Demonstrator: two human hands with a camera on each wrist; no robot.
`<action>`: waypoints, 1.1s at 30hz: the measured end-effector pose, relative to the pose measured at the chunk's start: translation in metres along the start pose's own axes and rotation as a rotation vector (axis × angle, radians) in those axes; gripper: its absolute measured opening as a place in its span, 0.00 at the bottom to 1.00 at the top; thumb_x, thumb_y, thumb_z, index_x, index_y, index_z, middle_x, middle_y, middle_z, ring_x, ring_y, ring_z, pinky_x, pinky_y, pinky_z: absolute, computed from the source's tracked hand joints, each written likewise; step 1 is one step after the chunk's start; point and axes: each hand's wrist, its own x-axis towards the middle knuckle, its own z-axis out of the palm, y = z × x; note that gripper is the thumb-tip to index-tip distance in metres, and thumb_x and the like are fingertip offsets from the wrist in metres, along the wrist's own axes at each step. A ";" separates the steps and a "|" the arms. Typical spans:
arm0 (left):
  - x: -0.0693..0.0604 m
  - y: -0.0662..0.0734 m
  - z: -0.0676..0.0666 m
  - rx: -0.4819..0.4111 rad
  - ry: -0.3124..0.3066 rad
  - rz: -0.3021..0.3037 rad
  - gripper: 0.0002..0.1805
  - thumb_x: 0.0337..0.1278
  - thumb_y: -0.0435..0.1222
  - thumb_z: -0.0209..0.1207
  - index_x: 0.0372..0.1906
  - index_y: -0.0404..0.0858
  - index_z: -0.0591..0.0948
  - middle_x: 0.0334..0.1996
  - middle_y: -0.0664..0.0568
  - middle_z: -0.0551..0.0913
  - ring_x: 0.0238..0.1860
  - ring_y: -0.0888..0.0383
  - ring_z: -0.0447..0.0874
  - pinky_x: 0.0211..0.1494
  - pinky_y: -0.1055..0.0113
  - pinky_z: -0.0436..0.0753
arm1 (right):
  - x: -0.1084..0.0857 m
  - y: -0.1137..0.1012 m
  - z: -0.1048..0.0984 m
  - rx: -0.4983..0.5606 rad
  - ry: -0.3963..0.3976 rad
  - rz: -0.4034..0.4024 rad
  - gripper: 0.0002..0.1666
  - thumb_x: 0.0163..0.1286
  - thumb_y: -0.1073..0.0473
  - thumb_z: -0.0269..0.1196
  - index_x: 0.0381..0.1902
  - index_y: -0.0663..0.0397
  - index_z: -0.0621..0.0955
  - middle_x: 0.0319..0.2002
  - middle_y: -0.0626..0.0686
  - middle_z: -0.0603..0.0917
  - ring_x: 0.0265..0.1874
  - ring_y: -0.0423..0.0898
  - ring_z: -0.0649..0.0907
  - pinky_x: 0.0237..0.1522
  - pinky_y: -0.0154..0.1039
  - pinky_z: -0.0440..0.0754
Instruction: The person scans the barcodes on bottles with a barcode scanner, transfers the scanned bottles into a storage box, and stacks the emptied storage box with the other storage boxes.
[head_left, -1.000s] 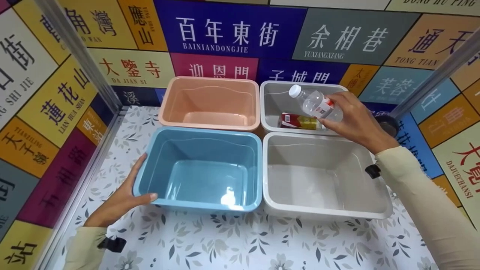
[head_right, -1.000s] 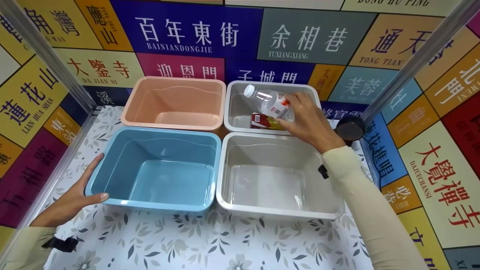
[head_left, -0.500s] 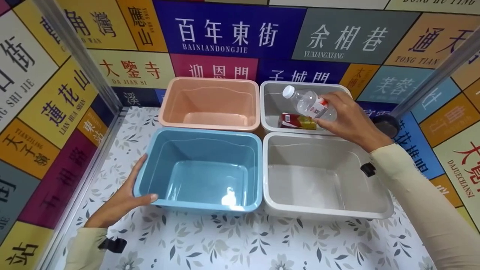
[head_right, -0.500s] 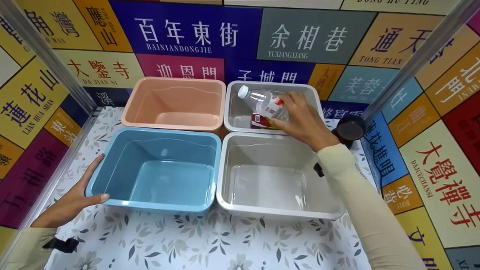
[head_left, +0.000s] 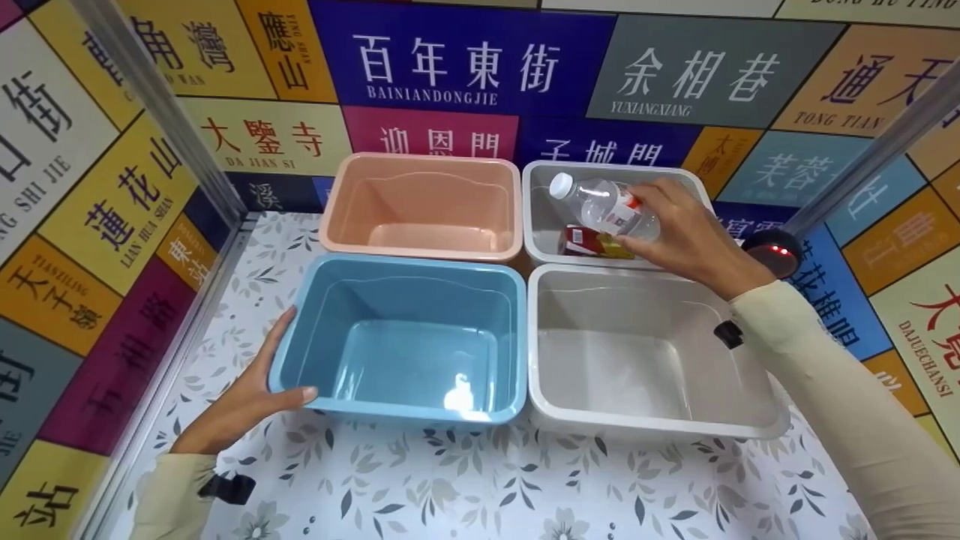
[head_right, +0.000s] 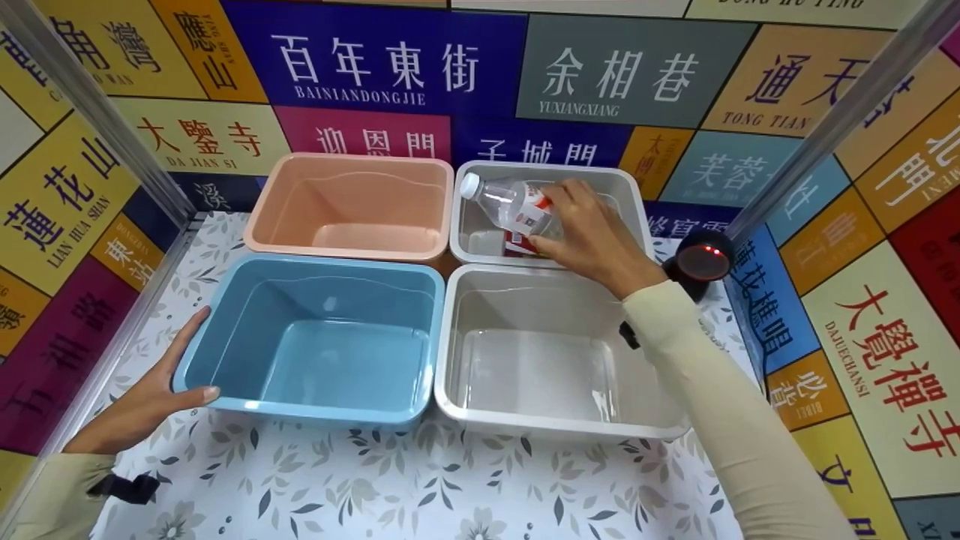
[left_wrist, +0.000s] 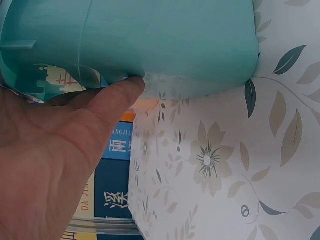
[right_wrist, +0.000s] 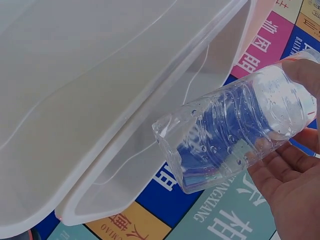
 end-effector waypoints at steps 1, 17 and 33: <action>0.000 0.000 0.000 0.002 0.000 0.001 0.62 0.69 0.41 0.69 0.89 0.76 0.37 0.91 0.49 0.29 0.85 0.26 0.40 0.74 0.15 0.54 | 0.000 -0.001 0.000 0.001 -0.002 -0.002 0.43 0.67 0.55 0.81 0.76 0.57 0.78 0.72 0.61 0.77 0.65 0.59 0.78 0.66 0.65 0.82; 0.001 0.000 -0.001 0.011 0.001 -0.010 0.63 0.68 0.42 0.70 0.88 0.77 0.37 0.91 0.50 0.28 0.86 0.26 0.38 0.74 0.14 0.50 | 0.010 -0.014 0.008 -0.005 -0.020 -0.065 0.41 0.67 0.55 0.82 0.73 0.60 0.79 0.67 0.61 0.78 0.60 0.57 0.79 0.66 0.59 0.84; 0.000 0.000 -0.002 0.015 -0.004 -0.007 0.63 0.68 0.43 0.70 0.88 0.78 0.37 0.91 0.51 0.28 0.86 0.26 0.36 0.74 0.14 0.51 | 0.020 -0.024 0.014 -0.050 -0.036 -0.112 0.43 0.67 0.50 0.82 0.73 0.62 0.79 0.66 0.62 0.79 0.60 0.58 0.79 0.66 0.57 0.84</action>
